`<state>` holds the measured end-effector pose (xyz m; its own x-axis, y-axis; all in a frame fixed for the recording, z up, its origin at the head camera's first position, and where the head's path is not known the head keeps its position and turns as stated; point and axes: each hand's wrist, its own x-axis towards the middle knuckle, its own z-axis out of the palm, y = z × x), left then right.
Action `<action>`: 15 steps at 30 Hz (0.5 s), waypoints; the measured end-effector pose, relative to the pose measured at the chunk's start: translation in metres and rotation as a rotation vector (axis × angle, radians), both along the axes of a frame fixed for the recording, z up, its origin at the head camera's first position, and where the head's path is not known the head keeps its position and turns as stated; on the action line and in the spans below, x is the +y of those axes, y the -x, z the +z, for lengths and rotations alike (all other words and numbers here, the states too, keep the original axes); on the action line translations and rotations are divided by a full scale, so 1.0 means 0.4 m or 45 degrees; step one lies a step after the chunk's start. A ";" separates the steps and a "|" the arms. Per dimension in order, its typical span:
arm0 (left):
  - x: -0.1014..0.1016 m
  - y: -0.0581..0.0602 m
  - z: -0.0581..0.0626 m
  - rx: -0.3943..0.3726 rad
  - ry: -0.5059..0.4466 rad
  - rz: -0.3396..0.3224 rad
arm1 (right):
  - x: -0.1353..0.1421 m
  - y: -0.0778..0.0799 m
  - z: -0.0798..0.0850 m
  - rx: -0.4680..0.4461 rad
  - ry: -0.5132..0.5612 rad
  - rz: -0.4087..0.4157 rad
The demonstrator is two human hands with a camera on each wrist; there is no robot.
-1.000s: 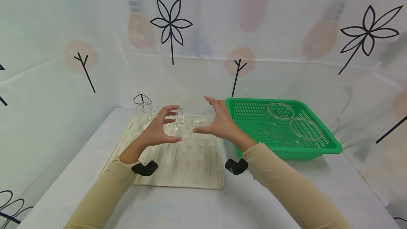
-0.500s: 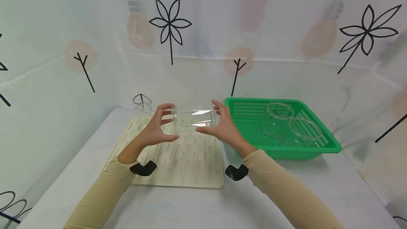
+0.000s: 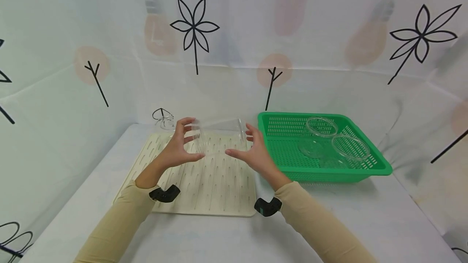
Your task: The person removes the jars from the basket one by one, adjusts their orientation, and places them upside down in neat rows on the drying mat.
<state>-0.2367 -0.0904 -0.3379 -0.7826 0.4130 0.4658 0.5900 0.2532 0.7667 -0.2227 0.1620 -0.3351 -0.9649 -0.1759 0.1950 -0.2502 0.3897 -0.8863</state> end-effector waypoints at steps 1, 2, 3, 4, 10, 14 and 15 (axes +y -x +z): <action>0.001 -0.001 0.001 -0.009 -0.002 0.007 | -0.001 -0.001 -0.004 -0.012 0.022 -0.002; 0.003 -0.009 0.010 -0.014 -0.005 0.008 | -0.002 -0.002 -0.009 -0.023 0.033 -0.003; 0.005 -0.018 0.019 -0.015 -0.007 0.012 | -0.003 -0.003 -0.014 -0.035 0.046 -0.004; 0.007 -0.026 0.028 -0.015 -0.010 0.014 | -0.005 -0.004 -0.019 -0.044 0.056 -0.008; 0.003 -0.006 0.007 0.005 -0.045 0.006 | -0.015 -0.008 -0.055 -0.043 0.088 -0.017; -0.001 0.005 -0.005 0.021 -0.075 -0.008 | -0.020 -0.010 -0.071 -0.038 0.109 0.004; -0.001 0.007 -0.006 0.022 -0.078 -0.010 | -0.021 -0.011 -0.072 -0.038 0.112 0.012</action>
